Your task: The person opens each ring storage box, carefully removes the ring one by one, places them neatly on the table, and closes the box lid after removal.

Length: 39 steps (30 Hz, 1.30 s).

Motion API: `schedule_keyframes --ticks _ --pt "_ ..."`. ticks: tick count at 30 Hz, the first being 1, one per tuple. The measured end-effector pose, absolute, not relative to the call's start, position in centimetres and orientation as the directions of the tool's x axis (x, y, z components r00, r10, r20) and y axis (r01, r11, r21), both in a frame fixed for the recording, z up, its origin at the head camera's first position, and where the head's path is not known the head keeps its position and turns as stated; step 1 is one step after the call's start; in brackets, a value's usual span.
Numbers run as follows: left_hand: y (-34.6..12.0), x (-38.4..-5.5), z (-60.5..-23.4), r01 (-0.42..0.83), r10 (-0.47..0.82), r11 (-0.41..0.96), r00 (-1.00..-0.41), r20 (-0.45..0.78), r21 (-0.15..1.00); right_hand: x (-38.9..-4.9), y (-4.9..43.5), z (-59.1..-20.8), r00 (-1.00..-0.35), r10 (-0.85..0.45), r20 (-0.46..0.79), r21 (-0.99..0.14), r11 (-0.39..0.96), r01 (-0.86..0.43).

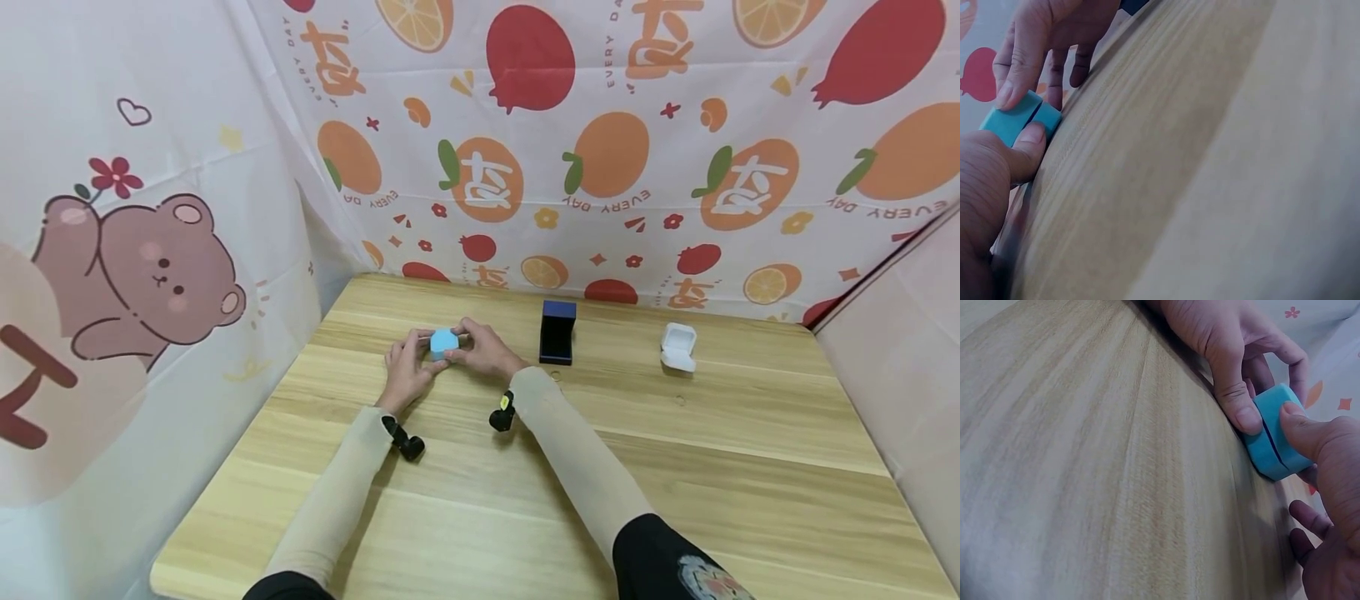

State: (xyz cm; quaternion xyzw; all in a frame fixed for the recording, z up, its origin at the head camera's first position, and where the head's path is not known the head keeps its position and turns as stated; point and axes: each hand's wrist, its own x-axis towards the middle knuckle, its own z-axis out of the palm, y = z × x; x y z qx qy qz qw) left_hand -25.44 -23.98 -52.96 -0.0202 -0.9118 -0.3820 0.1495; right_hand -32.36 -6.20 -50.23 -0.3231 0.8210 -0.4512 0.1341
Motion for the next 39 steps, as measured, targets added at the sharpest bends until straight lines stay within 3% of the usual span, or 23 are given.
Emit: schedule_keyframes --ticks 39 --pt "-23.83 -25.15 -52.59 0.144 -0.084 0.680 -0.959 0.271 0.719 -32.88 -6.12 -49.60 -0.729 -0.684 0.009 -0.800 0.432 -0.416"
